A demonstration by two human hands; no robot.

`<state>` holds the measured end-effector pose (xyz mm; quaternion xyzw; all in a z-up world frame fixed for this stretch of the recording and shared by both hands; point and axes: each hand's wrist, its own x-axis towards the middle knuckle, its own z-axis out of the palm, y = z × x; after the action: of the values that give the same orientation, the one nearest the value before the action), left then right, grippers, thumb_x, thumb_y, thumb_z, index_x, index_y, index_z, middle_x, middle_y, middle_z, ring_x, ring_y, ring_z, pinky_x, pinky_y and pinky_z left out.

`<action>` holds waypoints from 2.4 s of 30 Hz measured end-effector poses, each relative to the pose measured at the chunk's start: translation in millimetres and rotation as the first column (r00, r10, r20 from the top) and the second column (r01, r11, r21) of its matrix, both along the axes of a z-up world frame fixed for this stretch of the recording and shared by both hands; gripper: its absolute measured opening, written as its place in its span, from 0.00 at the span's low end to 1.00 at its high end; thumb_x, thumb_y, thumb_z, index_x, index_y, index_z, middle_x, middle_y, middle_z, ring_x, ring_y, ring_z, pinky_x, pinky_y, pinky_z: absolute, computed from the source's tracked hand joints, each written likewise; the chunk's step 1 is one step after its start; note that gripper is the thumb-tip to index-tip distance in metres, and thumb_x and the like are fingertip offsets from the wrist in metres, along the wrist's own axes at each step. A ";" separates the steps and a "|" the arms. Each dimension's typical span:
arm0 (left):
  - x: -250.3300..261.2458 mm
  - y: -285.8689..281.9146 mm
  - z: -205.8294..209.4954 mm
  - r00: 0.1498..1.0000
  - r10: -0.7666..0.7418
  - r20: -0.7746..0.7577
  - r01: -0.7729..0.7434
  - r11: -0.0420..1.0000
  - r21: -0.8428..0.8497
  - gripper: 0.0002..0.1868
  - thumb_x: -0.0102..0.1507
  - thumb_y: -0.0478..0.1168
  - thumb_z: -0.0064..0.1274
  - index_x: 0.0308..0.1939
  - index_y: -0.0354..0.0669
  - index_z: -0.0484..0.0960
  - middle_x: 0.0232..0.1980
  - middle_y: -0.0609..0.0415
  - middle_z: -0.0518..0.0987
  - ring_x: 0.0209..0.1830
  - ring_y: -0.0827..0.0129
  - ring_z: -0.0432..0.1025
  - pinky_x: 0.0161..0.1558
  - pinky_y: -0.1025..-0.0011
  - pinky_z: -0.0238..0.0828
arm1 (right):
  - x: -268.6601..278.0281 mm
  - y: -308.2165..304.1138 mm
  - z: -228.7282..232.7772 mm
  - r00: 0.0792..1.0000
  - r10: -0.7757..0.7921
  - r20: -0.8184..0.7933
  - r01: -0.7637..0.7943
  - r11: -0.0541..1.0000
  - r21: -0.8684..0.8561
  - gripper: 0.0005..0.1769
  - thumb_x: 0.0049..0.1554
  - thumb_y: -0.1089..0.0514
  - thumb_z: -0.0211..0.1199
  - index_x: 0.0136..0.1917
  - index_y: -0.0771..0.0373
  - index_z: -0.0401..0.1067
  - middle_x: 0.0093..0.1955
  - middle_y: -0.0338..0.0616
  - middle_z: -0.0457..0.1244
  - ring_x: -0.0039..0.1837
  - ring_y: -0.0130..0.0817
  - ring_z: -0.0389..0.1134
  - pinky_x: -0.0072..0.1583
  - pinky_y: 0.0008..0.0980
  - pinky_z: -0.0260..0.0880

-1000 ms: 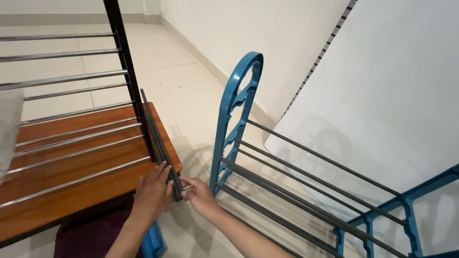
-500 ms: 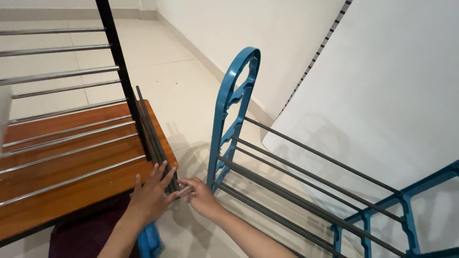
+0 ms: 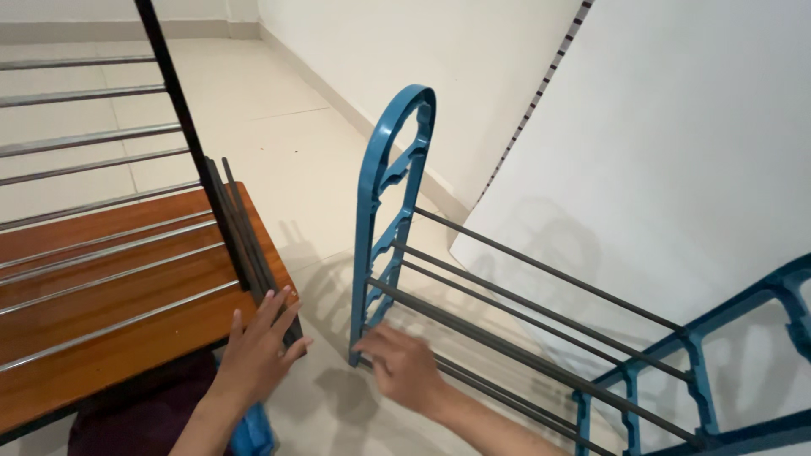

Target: The person removes folded blue and maroon cloths from a blue metal shoe rack and places them on the floor. Then the person inserts several metal rods into the side frames of the shoe rack, one at a time, to assemble the rack structure.

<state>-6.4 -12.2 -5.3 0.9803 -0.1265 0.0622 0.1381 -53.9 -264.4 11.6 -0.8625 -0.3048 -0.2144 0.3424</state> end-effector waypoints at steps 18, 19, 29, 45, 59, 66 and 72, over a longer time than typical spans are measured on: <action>-4.6 -103.6 31.3 0.868 -0.009 0.496 0.167 0.947 -0.274 0.24 0.58 0.36 0.60 0.58 0.48 0.77 0.57 0.52 0.75 0.58 0.56 0.71 0.53 0.57 0.67 | 38.5 -28.1 36.3 0.953 -0.296 0.069 0.303 0.943 -0.136 0.14 0.56 0.61 0.65 0.55 0.66 0.73 0.50 0.50 0.64 0.53 0.50 0.67 0.52 0.47 0.66; -2.2 -106.7 32.5 0.871 0.023 0.490 0.158 0.933 -0.324 0.25 0.57 0.36 0.60 0.59 0.48 0.77 0.57 0.51 0.75 0.57 0.55 0.71 0.53 0.57 0.68 | 41.3 -27.2 34.3 0.953 -0.294 0.073 0.301 0.944 -0.134 0.14 0.57 0.61 0.65 0.56 0.66 0.73 0.50 0.51 0.64 0.53 0.51 0.67 0.51 0.47 0.67; 21.2 -115.8 33.1 0.966 0.097 0.238 0.122 0.643 -0.756 0.20 0.65 0.31 0.51 0.61 0.38 0.68 0.56 0.45 0.81 0.59 0.56 0.77 0.55 0.60 0.74 | 63.1 -4.8 19.5 0.955 -0.266 0.135 0.284 0.949 -0.140 0.13 0.54 0.63 0.65 0.53 0.66 0.73 0.48 0.50 0.64 0.52 0.50 0.69 0.50 0.45 0.70; 22.7 -104.8 30.5 0.977 0.045 0.209 0.114 0.719 -0.685 0.21 0.65 0.36 0.53 0.63 0.42 0.73 0.57 0.47 0.79 0.54 0.57 0.78 0.50 0.60 0.75 | 67.9 3.0 16.8 0.921 -0.348 0.174 0.382 0.895 -0.231 0.06 0.61 0.55 0.61 0.48 0.60 0.73 0.39 0.47 0.67 0.35 0.48 0.71 0.35 0.42 0.71; 31.5 -102.9 39.5 1.000 0.003 0.001 -0.002 0.715 -0.699 0.21 0.65 0.39 0.53 0.62 0.46 0.73 0.60 0.53 0.79 0.57 0.62 0.78 0.55 0.60 0.75 | 69.1 2.3 24.6 0.913 -0.392 0.109 0.407 0.865 -0.293 0.13 0.63 0.48 0.61 0.44 0.59 0.73 0.33 0.49 0.67 0.33 0.50 0.71 0.33 0.43 0.69; 36.1 -100.0 34.2 0.999 -0.015 0.046 0.043 0.693 -0.720 0.20 0.65 0.38 0.52 0.61 0.44 0.74 0.59 0.51 0.79 0.55 0.61 0.80 0.52 0.60 0.76 | 65.8 4.9 29.0 0.903 -0.430 0.023 0.416 0.858 -0.301 0.14 0.57 0.46 0.65 0.47 0.58 0.76 0.32 0.49 0.68 0.34 0.49 0.72 0.36 0.44 0.71; 35.0 -100.0 34.6 0.998 -0.031 0.058 0.063 0.693 -0.718 0.20 0.65 0.38 0.54 0.61 0.44 0.75 0.56 0.50 0.79 0.53 0.59 0.80 0.51 0.61 0.77 | 60.6 4.2 23.2 0.906 -0.421 0.039 0.414 0.862 -0.293 0.13 0.57 0.49 0.67 0.47 0.60 0.74 0.36 0.48 0.69 0.36 0.50 0.72 0.37 0.45 0.71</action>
<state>28.6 -112.2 29.3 0.8432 -0.1200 0.1234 0.5093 6.7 -260.3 34.8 -0.9519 -0.1349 -0.2243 0.1594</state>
